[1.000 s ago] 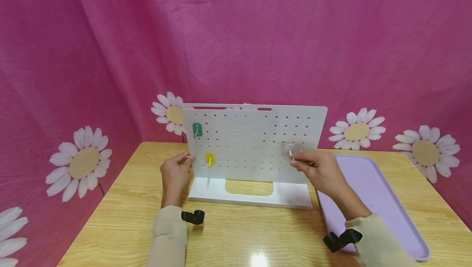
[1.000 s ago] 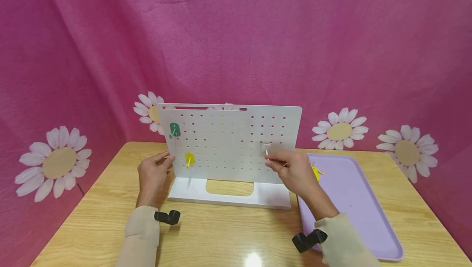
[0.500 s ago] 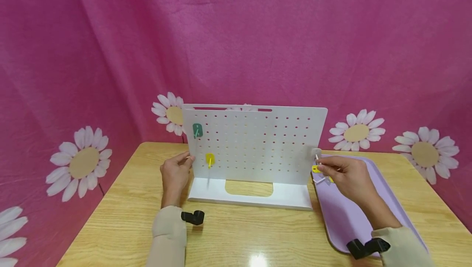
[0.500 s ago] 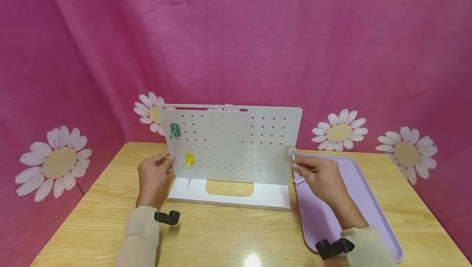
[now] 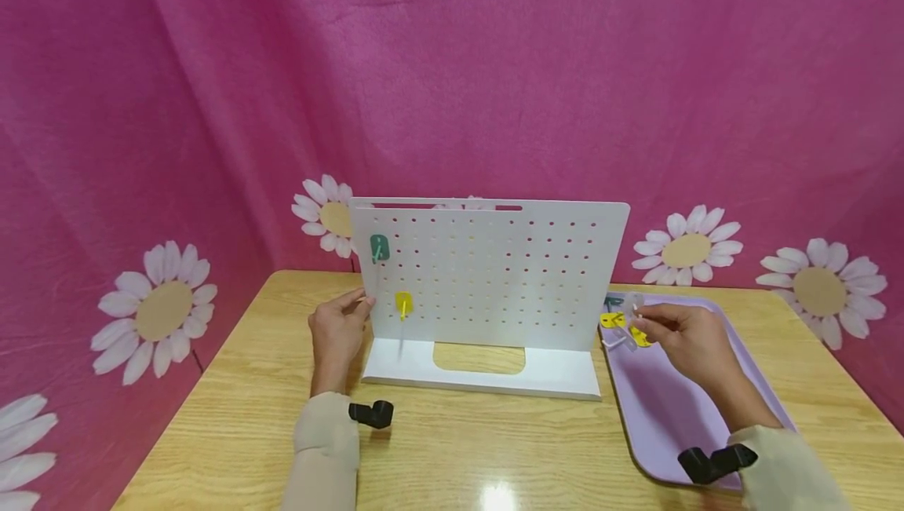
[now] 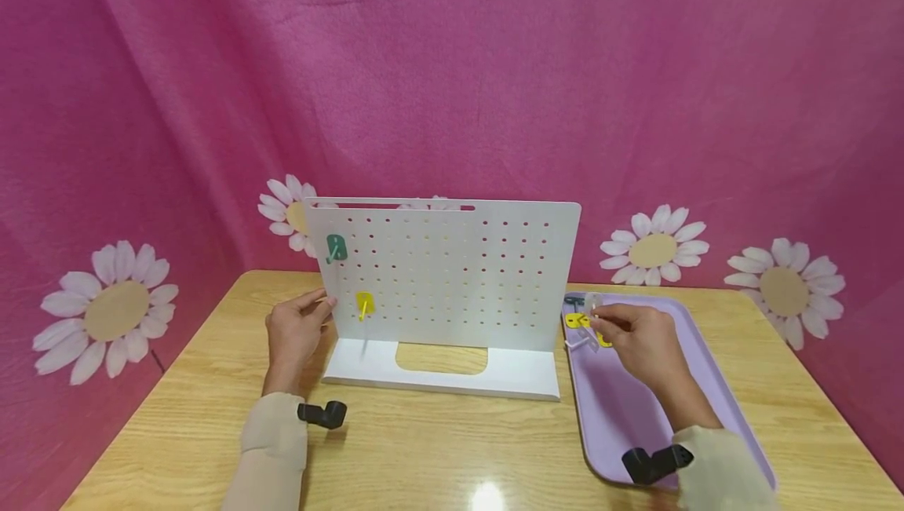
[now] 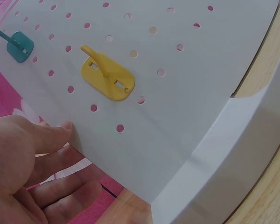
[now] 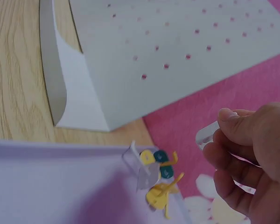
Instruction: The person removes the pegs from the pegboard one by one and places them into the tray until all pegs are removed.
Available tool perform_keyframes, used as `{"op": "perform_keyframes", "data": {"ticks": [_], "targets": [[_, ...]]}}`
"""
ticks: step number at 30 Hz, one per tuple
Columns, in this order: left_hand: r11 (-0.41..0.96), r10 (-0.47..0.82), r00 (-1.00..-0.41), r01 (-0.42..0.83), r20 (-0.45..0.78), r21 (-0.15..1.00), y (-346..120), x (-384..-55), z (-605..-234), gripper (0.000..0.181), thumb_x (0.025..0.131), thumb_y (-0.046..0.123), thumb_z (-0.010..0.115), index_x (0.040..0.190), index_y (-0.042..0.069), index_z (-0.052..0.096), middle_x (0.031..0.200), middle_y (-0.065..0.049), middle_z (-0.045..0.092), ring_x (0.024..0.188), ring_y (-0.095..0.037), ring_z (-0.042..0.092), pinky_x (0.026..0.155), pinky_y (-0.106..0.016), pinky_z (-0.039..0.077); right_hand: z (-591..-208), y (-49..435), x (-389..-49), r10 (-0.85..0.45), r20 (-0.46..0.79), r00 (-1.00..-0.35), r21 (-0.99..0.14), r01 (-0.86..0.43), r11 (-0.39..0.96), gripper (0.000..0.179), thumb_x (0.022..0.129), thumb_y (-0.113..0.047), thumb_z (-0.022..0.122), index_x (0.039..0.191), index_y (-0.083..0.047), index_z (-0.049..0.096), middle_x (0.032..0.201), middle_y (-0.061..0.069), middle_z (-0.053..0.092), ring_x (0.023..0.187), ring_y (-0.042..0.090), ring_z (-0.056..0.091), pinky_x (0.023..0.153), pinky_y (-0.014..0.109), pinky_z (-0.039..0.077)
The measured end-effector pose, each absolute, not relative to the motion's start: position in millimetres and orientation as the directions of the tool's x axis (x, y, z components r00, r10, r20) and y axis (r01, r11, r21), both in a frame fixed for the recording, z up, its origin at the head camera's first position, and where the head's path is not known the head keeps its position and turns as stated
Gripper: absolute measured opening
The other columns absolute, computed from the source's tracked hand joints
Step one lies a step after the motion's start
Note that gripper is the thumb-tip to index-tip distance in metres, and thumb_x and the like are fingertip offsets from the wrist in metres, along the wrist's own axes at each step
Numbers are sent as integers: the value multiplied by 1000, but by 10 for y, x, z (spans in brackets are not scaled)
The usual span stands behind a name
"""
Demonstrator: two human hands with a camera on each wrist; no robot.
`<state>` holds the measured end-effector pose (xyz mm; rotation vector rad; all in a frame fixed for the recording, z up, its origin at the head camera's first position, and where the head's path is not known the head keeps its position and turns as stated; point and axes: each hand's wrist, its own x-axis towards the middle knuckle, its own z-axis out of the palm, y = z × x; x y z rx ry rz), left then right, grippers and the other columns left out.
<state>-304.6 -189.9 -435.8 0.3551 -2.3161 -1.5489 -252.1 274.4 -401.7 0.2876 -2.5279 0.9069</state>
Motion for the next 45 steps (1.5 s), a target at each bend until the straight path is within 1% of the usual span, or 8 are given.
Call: {"op": "perform_keyframes", "data": {"ticks": [4,6,12,18,23,33,38,45], "targets": [[381,-382,-914,-21,137,924,-1896,-3048,-4355,34,95,18,71,128,10,70,125,-12,67,98,-24,69,78,-34,58,-4093,2797,-2563,-33,413,-910,-583,-292,758,17,87,-1,76,101,6,76,79,10,73,65,19,67,53,24,49],[384,-385,-913,-24,136,923,-1897,-3054,-4362,33,95,18,71,127,10,70,125,-12,67,98,-24,68,77,-33,57,-4130,2820,-2585,-25,383,-923,-598,-268,755,17,88,-2,76,102,7,76,79,11,73,66,21,67,53,24,48],[418,-396,-902,-8,173,909,-1896,-3066,-4381,30,94,17,73,123,8,72,115,-13,71,93,-23,68,70,-30,55,-4232,2880,-2646,-18,305,-952,-610,-209,764,17,90,-5,74,103,5,76,78,11,72,68,20,67,54,26,47],[421,-391,-903,-2,180,907,-1894,-3070,-4382,30,94,17,72,123,7,72,113,-14,72,94,-23,68,73,-32,56,-4303,2922,-2697,-13,241,-970,-595,-158,788,20,91,-9,73,105,5,75,74,6,70,69,20,63,54,28,46],[419,-394,-902,-2,179,908,-1891,-3064,-4369,30,94,17,73,123,7,72,114,-14,71,93,-24,69,74,-34,56,-4352,2931,-2723,-17,212,-977,-605,-145,783,19,91,-8,73,105,5,75,74,6,70,69,20,61,55,28,47],[409,-389,-906,-11,164,912,-1890,-3060,-4369,31,94,17,72,125,9,71,118,-12,70,93,-23,68,75,-33,57,-4386,2934,-2756,-36,198,-979,-601,-151,785,21,90,-8,73,106,7,74,74,6,70,66,17,60,54,27,46],[407,-388,-906,-6,167,913,-1897,-3056,-4362,31,94,16,72,124,8,71,117,-13,70,92,-23,68,72,-31,57,-4363,2936,-2764,-40,186,-982,-606,-147,782,25,91,-8,72,112,7,72,75,7,71,67,19,62,53,27,46],[409,-389,-905,-2,172,913,-1894,-3059,-4357,30,94,16,73,123,8,72,116,-14,71,92,-24,69,72,-32,57,-4278,2923,-2756,-51,221,-974,-610,-179,772,27,93,-11,72,112,7,72,77,9,72,68,23,65,52,28,46]]}}
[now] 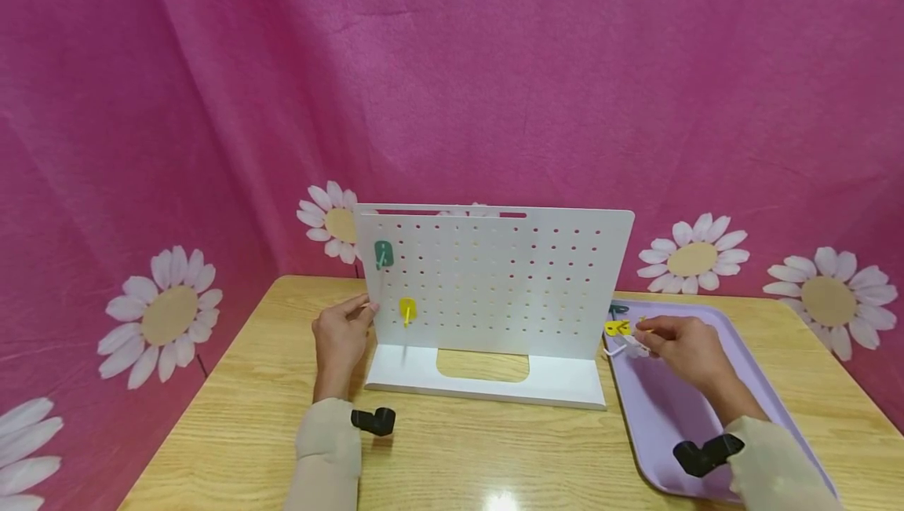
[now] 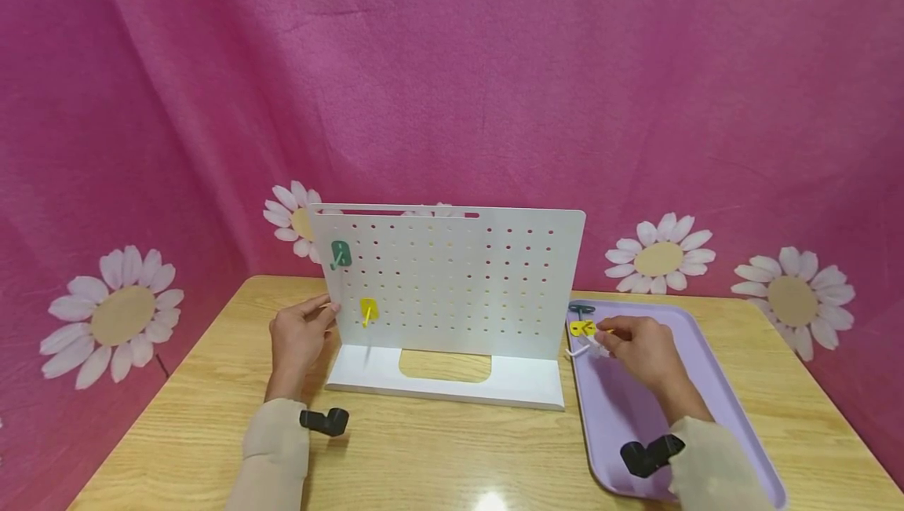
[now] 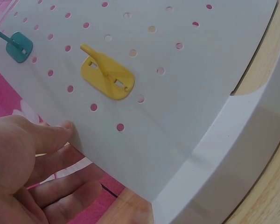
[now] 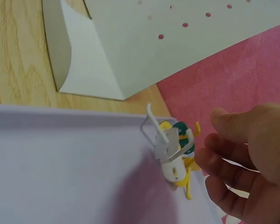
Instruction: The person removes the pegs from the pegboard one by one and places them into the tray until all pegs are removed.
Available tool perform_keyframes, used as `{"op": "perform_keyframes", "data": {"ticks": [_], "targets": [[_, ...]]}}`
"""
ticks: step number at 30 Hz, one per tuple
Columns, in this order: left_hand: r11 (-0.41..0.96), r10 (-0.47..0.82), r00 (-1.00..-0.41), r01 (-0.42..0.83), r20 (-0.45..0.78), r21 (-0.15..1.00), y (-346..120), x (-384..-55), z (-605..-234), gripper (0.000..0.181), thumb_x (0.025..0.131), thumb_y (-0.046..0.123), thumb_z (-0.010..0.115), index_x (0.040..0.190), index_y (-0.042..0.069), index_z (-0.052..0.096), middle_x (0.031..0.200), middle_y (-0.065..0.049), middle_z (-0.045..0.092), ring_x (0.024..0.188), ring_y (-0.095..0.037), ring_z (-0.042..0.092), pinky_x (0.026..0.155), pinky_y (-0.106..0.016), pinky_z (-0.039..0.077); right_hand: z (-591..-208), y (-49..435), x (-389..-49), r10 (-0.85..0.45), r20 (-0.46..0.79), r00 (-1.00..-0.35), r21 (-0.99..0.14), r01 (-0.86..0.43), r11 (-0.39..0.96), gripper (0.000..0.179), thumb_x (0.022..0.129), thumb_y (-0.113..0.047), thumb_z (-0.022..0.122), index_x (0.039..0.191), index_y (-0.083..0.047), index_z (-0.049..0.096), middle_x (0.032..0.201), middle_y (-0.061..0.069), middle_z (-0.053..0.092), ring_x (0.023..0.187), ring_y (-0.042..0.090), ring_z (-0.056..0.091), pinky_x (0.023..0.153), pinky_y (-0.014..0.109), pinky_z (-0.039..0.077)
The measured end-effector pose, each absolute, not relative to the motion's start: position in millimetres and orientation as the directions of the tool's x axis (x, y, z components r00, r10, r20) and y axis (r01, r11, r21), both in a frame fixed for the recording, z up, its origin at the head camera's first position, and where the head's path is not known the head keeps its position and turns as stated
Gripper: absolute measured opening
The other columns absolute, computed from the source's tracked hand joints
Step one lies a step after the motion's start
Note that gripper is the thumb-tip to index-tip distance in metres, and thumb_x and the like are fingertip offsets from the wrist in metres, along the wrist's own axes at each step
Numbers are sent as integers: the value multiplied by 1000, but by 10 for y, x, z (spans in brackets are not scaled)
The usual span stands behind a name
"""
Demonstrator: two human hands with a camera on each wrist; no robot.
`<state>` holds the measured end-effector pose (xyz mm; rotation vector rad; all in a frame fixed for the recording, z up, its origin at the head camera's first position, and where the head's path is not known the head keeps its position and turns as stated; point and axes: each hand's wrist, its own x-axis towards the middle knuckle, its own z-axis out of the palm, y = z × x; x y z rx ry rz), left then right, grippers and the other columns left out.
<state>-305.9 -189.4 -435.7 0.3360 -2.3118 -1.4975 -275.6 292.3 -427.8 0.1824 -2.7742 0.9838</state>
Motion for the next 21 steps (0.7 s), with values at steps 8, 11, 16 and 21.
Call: {"op": "perform_keyframes", "data": {"ticks": [8,11,16,21], "targets": [[419,-388,-903,6,186,908,-1905,-3064,-4363,30,94,16,73,122,7,73,114,-15,71,91,-24,70,71,-31,57,-4116,2798,-2710,-75,294,-953,-594,-244,766,26,93,-15,73,112,3,73,77,5,72,69,21,64,54,29,47],[412,-385,-906,3,177,911,-1908,-3059,-4354,30,94,16,72,124,7,72,116,-15,70,93,-24,69,73,-33,57,-4047,2704,-2683,-93,319,-943,-617,-281,735,27,92,-16,74,112,2,73,80,5,73,70,17,66,56,28,49],[394,-380,-914,-17,146,919,-1903,-3054,-4342,31,95,16,71,126,9,71,121,-13,69,96,-24,68,76,-33,58,-3962,2513,-2646,-129,374,-918,-652,-360,667,24,90,-11,76,109,3,75,87,7,74,71,9,65,56,26,51],[384,-381,-914,-20,139,923,-1894,-3053,-4335,30,95,16,71,124,8,72,116,-14,70,92,-24,68,72,-31,58,-3917,2306,-2628,-168,405,-899,-657,-414,630,23,88,-8,77,108,2,76,84,4,73,69,7,63,58,25,51]]}}
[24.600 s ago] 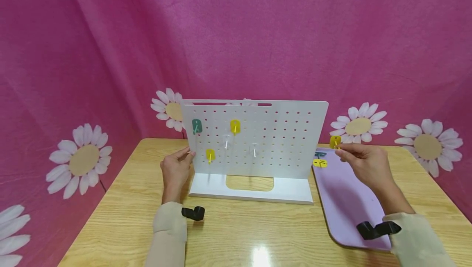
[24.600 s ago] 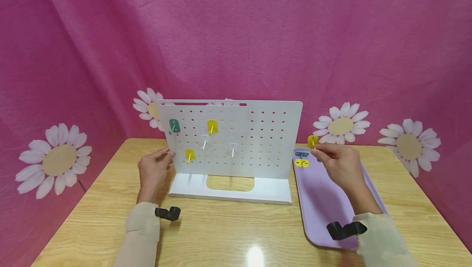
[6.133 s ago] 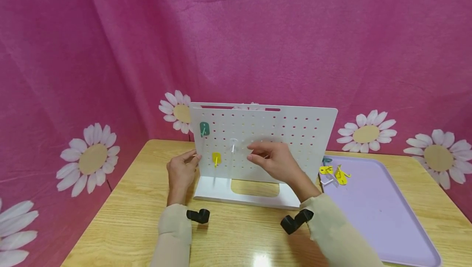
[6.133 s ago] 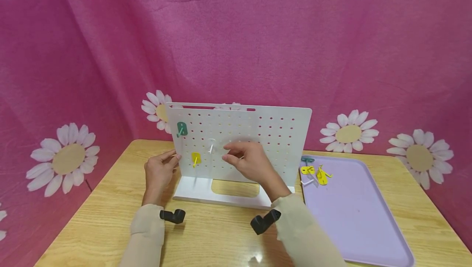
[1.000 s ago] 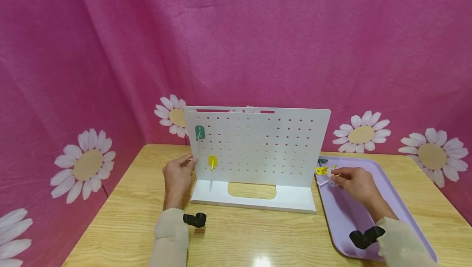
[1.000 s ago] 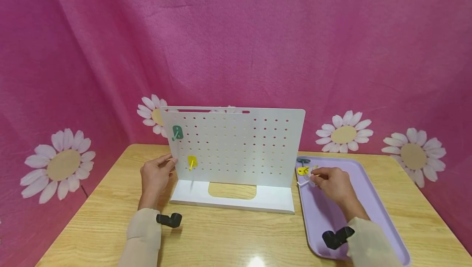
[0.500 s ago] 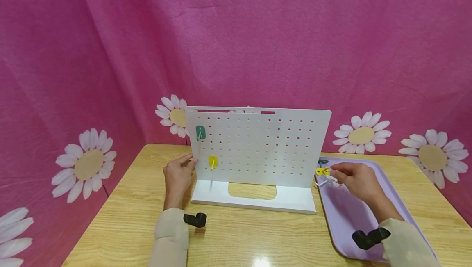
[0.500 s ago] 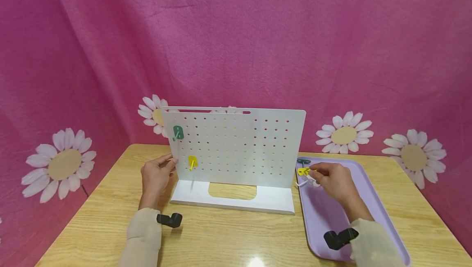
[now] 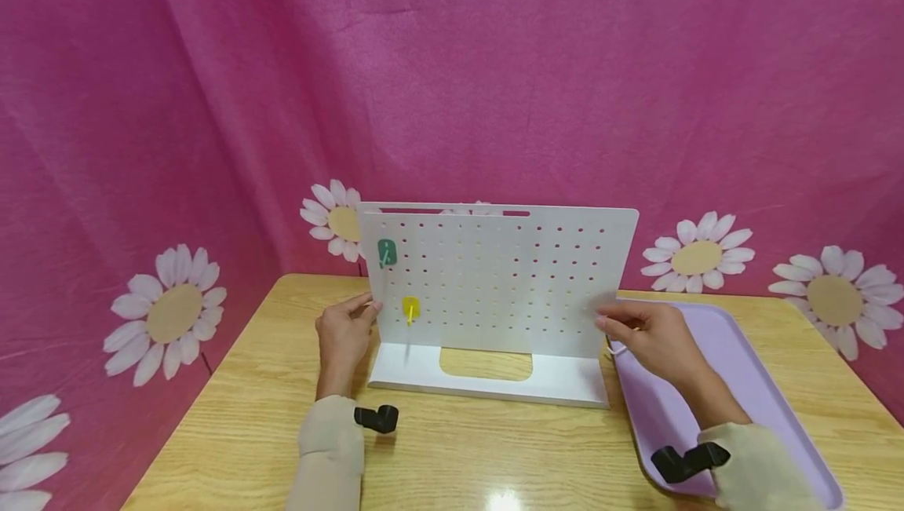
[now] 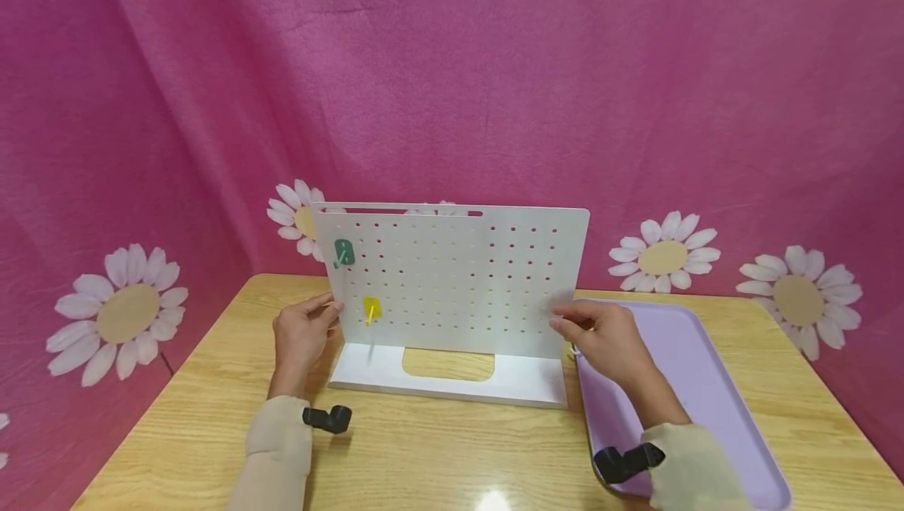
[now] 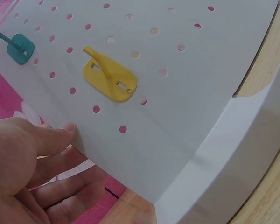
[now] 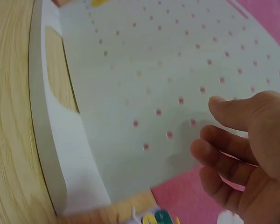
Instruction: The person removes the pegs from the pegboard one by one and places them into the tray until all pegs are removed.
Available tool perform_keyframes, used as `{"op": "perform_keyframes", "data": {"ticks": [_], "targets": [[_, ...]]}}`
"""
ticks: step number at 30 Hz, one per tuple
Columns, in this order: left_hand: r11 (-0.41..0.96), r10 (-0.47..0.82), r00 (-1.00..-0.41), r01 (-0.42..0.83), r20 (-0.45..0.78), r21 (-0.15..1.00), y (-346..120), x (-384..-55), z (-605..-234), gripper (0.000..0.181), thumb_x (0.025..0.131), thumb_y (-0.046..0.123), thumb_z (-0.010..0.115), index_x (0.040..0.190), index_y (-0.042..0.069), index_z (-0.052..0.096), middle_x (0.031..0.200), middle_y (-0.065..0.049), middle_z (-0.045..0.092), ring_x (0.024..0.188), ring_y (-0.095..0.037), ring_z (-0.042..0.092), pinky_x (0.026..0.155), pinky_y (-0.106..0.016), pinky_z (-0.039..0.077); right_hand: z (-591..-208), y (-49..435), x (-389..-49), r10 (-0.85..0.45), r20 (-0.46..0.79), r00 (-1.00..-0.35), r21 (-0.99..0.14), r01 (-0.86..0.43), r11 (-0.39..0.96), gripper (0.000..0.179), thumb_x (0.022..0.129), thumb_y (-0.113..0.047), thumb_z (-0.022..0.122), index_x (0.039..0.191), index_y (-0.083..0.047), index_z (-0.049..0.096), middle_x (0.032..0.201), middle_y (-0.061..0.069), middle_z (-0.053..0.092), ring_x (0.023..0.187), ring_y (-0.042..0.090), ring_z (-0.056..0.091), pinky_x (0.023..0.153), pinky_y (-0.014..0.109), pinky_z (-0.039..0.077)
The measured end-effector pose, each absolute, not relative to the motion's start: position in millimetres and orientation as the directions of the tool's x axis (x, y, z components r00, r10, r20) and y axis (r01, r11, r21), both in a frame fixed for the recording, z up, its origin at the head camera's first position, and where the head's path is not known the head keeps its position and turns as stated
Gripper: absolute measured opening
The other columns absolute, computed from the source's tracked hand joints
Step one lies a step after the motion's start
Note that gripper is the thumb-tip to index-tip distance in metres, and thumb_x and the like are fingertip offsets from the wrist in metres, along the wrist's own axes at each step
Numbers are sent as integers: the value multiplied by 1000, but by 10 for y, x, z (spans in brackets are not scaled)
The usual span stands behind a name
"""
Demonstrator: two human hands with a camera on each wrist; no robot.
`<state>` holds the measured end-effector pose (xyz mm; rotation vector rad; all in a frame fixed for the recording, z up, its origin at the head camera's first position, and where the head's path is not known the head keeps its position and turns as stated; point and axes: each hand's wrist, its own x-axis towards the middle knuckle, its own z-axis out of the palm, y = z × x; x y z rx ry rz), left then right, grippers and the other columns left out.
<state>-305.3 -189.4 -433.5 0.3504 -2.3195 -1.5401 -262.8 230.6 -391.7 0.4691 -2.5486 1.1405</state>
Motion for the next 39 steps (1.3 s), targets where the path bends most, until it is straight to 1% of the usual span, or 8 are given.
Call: {"op": "perform_keyframes", "data": {"ticks": [2,5,12,19,27,33,39], "targets": [[388,-383,-913,-17,144,922,-1895,-3056,-4337,30,95,17,72,123,8,72,113,-14,71,90,-24,68,70,-31,58,-3903,2220,-2634,-186,407,-894,-653,-427,625,23,88,-8,77,108,2,76,82,2,72,69,8,63,58,25,51],[394,-383,-911,-13,151,919,-1898,-3056,-4336,30,94,18,72,123,9,72,112,-13,72,89,-25,69,70,-32,58,-3879,2088,-2654,-209,407,-889,-650,-442,618,23,87,-9,78,107,1,76,83,1,72,70,10,62,58,26,50],[396,-381,-910,-2,162,918,-1908,-3066,-4350,30,94,17,73,122,8,73,110,-13,72,88,-24,69,70,-33,59,-3864,1764,-2712,-265,398,-878,-675,-476,563,22,86,-7,79,106,2,76,89,4,73,72,15,64,60,27,52],[389,-375,-914,-3,156,921,-1915,-3065,-4350,29,94,17,73,122,8,73,110,-13,72,87,-23,69,68,-31,58,-3901,1452,-2779,-333,405,-851,-686,-524,505,22,87,-7,78,107,1,76,91,2,73,73,14,65,62,28,54],[376,-370,-917,-1,149,926,-1925,-3068,-4336,30,94,17,73,122,8,73,111,-14,72,89,-24,70,69,-33,59,-3959,1143,-2841,-377,409,-831,-705,-550,447,19,88,-7,77,106,1,77,93,3,73,75,13,65,62,29,55],[376,-376,-914,-2,150,927,-1927,-3074,-4339,29,94,17,73,122,8,73,114,-13,71,89,-23,69,70,-32,59,-4006,908,-2889,-405,394,-825,-735,-548,399,19,89,-8,76,106,2,76,94,4,73,74,13,66,62,29,55],[382,-376,-913,2,157,924,-1933,-3068,-4354,29,93,16,74,121,8,73,115,-14,71,89,-23,69,70,-33,59,-4032,678,-2929,-432,366,-824,-761,-532,371,19,91,-9,74,106,2,76,91,4,73,72,13,65,62,29,55]]}}
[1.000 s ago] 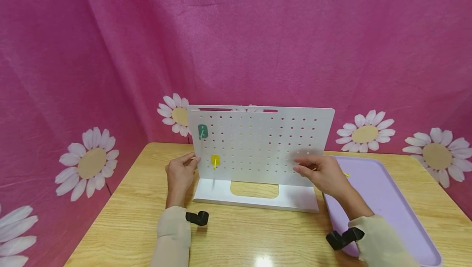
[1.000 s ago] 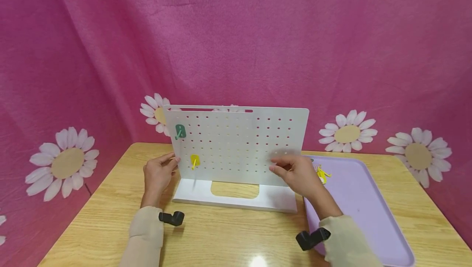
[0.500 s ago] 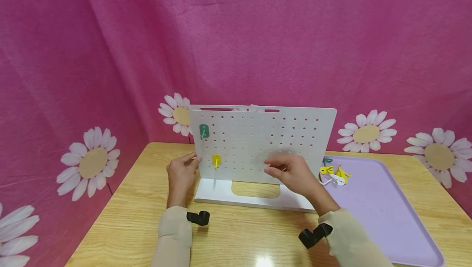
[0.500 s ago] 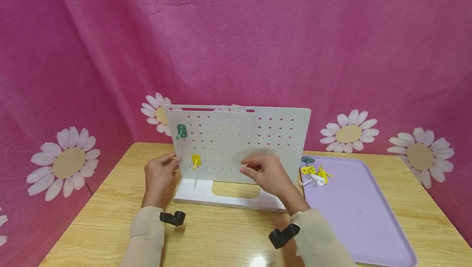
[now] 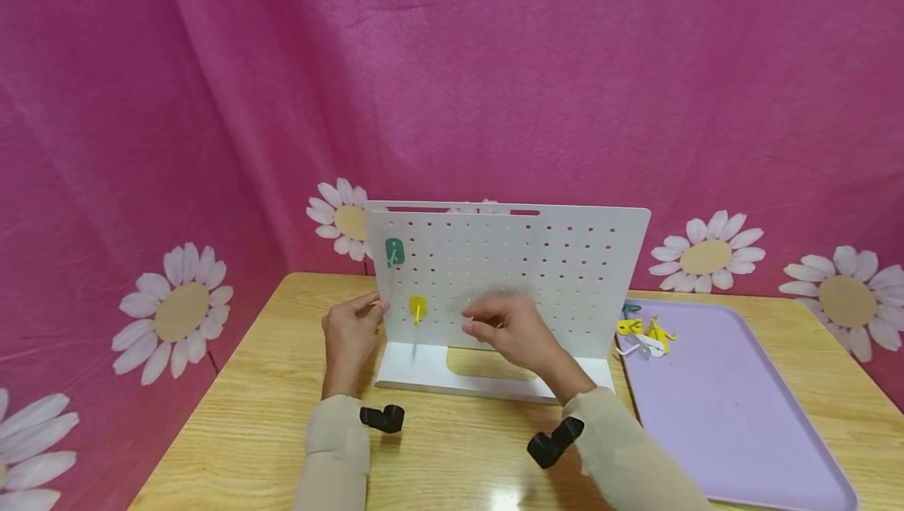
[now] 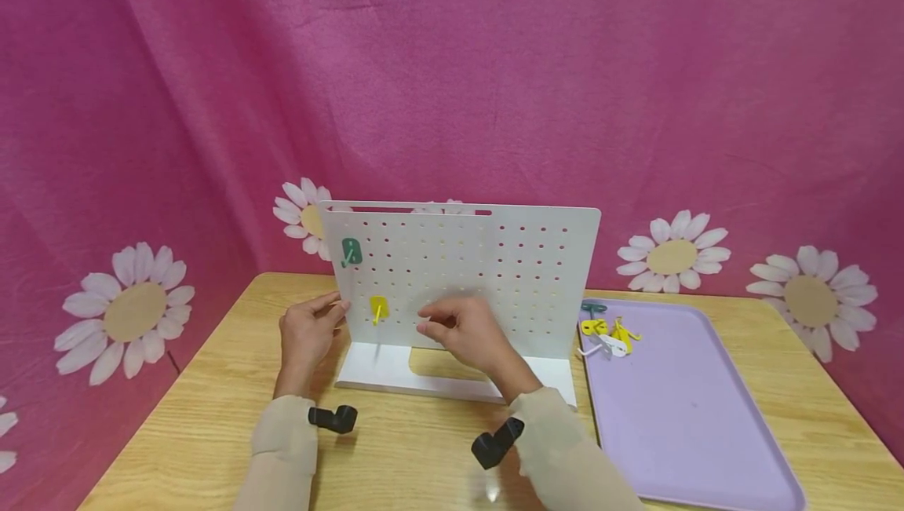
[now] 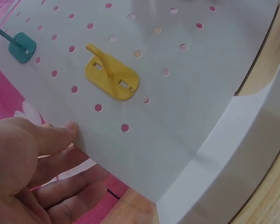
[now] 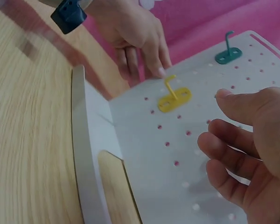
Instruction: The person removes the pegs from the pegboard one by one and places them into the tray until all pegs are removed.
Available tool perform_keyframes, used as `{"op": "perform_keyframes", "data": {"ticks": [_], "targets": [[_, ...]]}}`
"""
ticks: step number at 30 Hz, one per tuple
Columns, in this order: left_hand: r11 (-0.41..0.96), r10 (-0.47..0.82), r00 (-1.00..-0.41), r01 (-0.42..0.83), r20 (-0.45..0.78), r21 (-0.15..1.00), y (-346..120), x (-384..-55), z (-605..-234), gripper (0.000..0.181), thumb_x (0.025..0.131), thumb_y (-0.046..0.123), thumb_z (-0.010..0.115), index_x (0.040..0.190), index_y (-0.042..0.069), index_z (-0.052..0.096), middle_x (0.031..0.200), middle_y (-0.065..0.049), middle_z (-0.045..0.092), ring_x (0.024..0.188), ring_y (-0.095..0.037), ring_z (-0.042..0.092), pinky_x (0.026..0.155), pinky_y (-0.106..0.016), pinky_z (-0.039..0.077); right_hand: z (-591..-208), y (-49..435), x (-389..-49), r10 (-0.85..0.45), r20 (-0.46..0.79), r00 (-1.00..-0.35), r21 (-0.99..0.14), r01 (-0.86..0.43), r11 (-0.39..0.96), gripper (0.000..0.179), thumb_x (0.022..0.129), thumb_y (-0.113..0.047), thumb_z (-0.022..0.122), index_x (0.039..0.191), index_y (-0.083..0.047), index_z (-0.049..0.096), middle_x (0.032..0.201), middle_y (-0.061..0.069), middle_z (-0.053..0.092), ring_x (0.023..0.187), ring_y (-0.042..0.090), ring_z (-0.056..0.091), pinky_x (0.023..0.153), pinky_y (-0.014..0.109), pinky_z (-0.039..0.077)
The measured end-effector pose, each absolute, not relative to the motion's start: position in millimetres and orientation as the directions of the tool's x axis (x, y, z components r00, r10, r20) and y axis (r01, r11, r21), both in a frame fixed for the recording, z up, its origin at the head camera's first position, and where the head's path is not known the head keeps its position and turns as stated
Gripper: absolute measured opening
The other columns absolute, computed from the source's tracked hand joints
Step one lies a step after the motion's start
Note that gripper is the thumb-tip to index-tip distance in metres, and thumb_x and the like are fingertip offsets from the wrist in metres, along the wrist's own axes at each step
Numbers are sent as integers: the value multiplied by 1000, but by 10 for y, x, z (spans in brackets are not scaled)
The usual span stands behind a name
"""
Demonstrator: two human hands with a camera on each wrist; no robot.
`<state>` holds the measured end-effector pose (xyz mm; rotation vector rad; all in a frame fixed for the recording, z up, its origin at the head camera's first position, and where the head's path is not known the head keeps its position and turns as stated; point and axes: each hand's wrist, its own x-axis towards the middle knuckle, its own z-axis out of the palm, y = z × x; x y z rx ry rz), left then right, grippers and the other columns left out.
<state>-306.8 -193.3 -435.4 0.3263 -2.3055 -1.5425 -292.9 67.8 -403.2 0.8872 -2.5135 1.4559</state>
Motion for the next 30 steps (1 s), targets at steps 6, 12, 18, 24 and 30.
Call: {"op": "perform_keyframes", "data": {"ticks": [6,12,18,24,30], "targets": [[382,-374,-916,-5,149,924,-1942,-3074,-4356,30,93,17,74,122,10,73,118,-13,70,91,-24,69,72,-34,59,-4097,478,-2996,-437,367,-821,-773,-531,347,19,91,-9,74,106,3,76,87,2,72,70,12,63,61,28,54],[378,-379,-913,-6,149,926,-1947,-3079,-4358,29,93,17,74,121,10,74,116,-11,70,89,-23,70,71,-33,59,-4141,293,-3057,-432,373,-821,-760,-537,365,18,90,-9,75,104,1,77,88,2,72,70,10,61,60,26,53],[372,-376,-914,4,155,928,-1942,-3057,-4363,28,93,19,75,119,9,75,110,-11,72,86,-24,71,70,-34,58,-4185,111,-3074,-429,361,-828,-772,-523,360,15,90,-9,76,102,0,78,87,2,72,66,9,60,57,25,53],[367,-374,-914,7,154,930,-1947,-3060,-4367,29,93,19,74,120,8,74,109,-12,73,86,-26,72,70,-35,59,-4217,-19,-3078,-430,352,-831,-765,-520,380,14,90,-9,76,101,0,78,83,1,70,67,11,58,58,25,51],[378,-366,-914,24,173,926,-1941,-3067,-4358,27,93,18,74,118,7,75,106,-12,74,84,-26,71,69,-35,59,-4261,-94,-3104,-413,309,-857,-798,-470,378,15,92,-10,74,102,0,78,83,-2,68,65,11,56,55,25,49]]}}
